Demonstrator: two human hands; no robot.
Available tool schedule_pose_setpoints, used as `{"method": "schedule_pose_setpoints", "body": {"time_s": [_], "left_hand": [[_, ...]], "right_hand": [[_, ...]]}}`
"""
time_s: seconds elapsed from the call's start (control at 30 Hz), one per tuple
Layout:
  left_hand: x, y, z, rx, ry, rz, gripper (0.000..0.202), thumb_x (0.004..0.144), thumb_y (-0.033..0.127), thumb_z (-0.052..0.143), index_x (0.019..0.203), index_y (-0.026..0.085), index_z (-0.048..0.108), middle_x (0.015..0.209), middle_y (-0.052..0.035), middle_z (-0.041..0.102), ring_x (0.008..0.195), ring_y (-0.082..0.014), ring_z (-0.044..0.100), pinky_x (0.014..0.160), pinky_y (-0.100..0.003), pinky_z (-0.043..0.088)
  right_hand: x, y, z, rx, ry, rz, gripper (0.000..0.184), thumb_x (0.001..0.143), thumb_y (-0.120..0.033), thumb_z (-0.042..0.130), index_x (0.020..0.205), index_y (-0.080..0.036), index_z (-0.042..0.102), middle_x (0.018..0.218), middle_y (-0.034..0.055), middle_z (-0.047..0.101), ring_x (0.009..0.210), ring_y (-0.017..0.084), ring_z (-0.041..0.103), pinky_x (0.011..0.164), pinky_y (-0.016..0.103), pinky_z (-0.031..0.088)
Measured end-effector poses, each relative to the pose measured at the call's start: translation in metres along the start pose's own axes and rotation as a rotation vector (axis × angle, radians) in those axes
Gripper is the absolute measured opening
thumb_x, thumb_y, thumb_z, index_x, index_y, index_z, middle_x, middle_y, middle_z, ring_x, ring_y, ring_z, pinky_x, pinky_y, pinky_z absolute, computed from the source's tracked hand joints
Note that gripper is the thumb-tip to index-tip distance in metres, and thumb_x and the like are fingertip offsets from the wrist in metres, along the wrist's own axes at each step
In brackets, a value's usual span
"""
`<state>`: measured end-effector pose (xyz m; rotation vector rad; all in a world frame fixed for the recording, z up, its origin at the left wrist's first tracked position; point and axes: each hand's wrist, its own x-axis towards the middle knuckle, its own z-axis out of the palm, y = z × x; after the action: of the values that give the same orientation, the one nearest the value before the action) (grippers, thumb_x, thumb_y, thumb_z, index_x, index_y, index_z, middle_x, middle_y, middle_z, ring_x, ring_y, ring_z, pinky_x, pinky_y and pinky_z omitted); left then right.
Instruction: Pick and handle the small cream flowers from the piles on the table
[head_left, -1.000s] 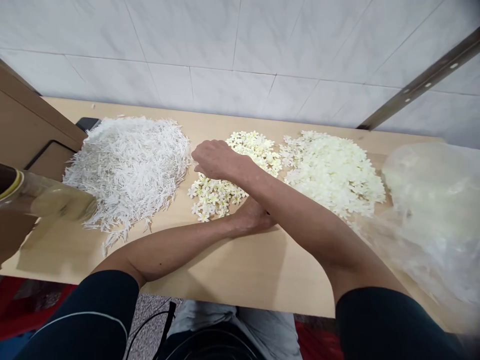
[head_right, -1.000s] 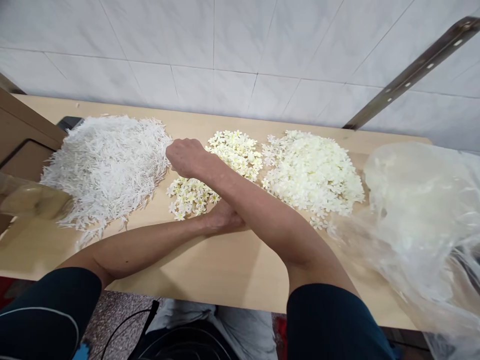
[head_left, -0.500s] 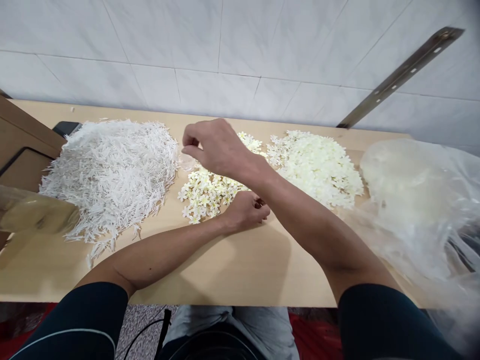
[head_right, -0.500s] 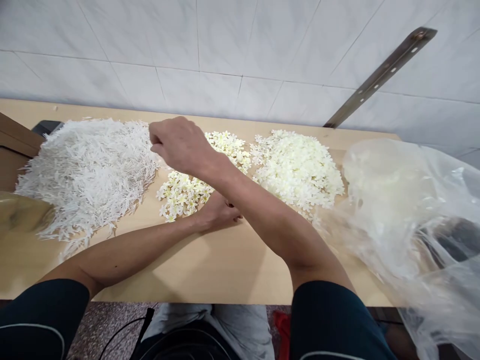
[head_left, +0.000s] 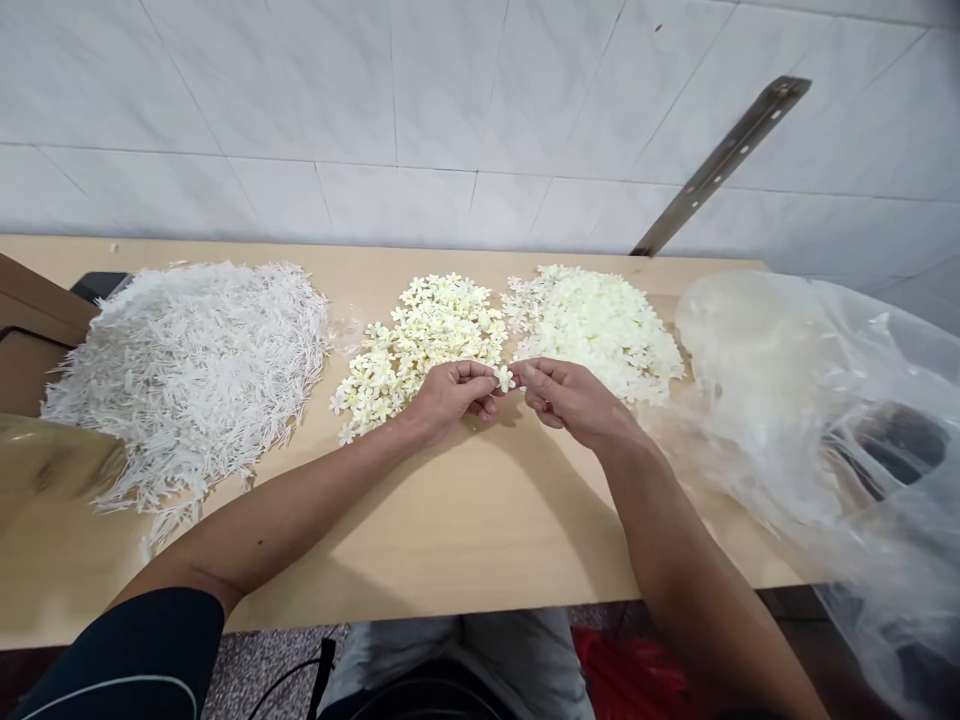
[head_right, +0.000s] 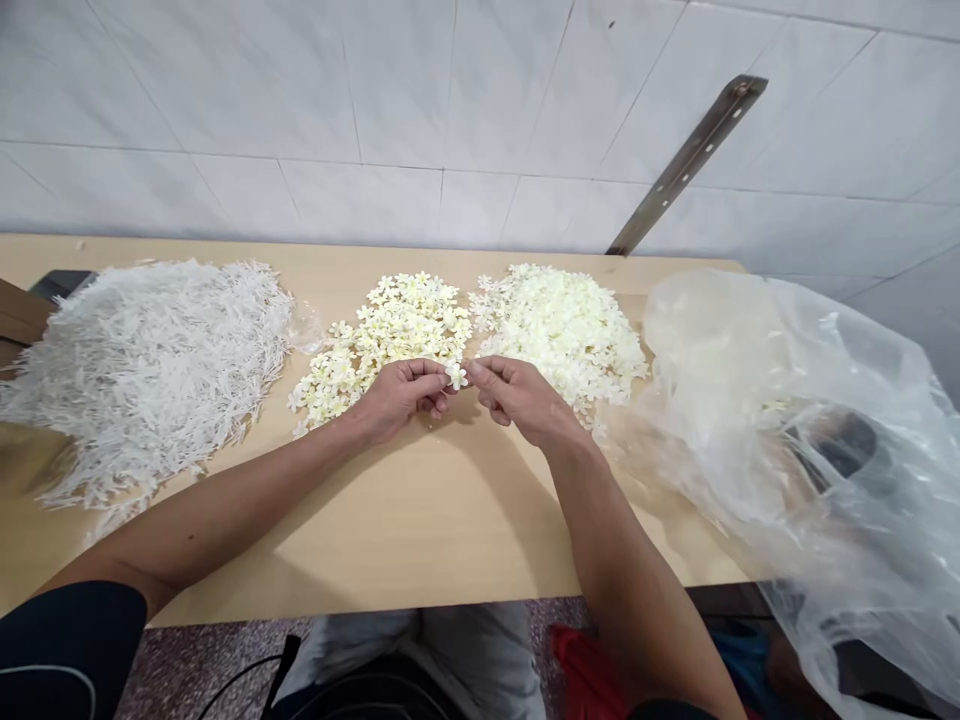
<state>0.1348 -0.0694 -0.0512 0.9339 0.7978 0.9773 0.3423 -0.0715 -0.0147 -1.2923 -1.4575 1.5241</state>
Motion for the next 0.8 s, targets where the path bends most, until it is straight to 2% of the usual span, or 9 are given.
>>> {"method": "schedule_pose_setpoints", "body": {"time_s": [0.1, 0.23, 0.4, 0.53, 0.7, 0.8], "left_hand": [[0.0, -0.003, 0.0, 0.063, -0.012, -0.035, 0.016, 0.081, 0.024, 0.078, 0.087, 0.01, 0.072, 0.078, -0.0084, 0.073, 0.057, -0.011, 0.065, 0.053, -0.023, 0.054], [0.0, -0.005, 0.001, 0.099, -0.018, -0.058, 0.016, 0.082, 0.024, 0.079, 0.086, 0.01, 0.071, 0.075, -0.0067, 0.072, 0.056, -0.0109, 0.066, 0.054, -0.022, 0.054], [0.0, -0.004, 0.0, 0.099, -0.016, -0.053, 0.015, 0.084, 0.023, 0.077, 0.086, 0.011, 0.07, 0.069, -0.0046, 0.069, 0.056, -0.0113, 0.066, 0.053, -0.022, 0.054], [0.0, -0.006, -0.001, 0.164, -0.019, -0.047, 0.017, 0.085, 0.026, 0.077, 0.084, 0.012, 0.069, 0.068, -0.0054, 0.071, 0.056, -0.0122, 0.067, 0.055, -0.023, 0.056], [-0.002, -0.007, 0.0, 0.218, -0.019, -0.074, 0.018, 0.086, 0.026, 0.075, 0.081, 0.011, 0.068, 0.063, -0.0054, 0.07, 0.052, -0.011, 0.066, 0.054, -0.02, 0.053], [-0.004, -0.006, 0.001, 0.192, -0.048, -0.058, 0.017, 0.085, 0.027, 0.076, 0.085, 0.012, 0.068, 0.067, -0.0056, 0.071, 0.054, -0.0118, 0.067, 0.055, -0.022, 0.055]], "right_hand": [[0.002, 0.007, 0.007, 0.106, -0.033, 0.048, 0.048, 0.075, -0.061, 0.088, 0.083, -0.018, 0.068, 0.06, -0.0046, 0.043, 0.054, 0.009, 0.031, 0.045, 0.024, 0.021], [0.002, 0.012, 0.009, 0.163, -0.031, 0.094, 0.05, 0.068, -0.057, 0.094, 0.079, -0.018, 0.063, 0.061, -0.0041, 0.047, 0.054, 0.008, 0.035, 0.045, 0.023, 0.022], [0.002, 0.014, 0.007, 0.13, -0.057, 0.123, 0.051, 0.068, -0.061, 0.092, 0.076, -0.018, 0.065, 0.069, -0.0003, 0.057, 0.057, 0.01, 0.044, 0.045, 0.023, 0.027], [0.003, 0.016, 0.007, 0.115, -0.03, 0.104, 0.05, 0.067, -0.06, 0.092, 0.073, -0.018, 0.064, 0.062, -0.0024, 0.055, 0.051, 0.008, 0.039, 0.047, 0.024, 0.029], [0.001, 0.015, 0.007, 0.122, -0.015, 0.079, 0.046, 0.068, -0.055, 0.093, 0.076, -0.017, 0.068, 0.064, -0.0022, 0.057, 0.05, 0.008, 0.043, 0.047, 0.024, 0.032], [-0.001, 0.015, 0.003, 0.105, -0.019, 0.061, 0.043, 0.069, -0.053, 0.093, 0.075, -0.017, 0.071, 0.063, -0.002, 0.056, 0.052, 0.009, 0.045, 0.048, 0.024, 0.035]]}}
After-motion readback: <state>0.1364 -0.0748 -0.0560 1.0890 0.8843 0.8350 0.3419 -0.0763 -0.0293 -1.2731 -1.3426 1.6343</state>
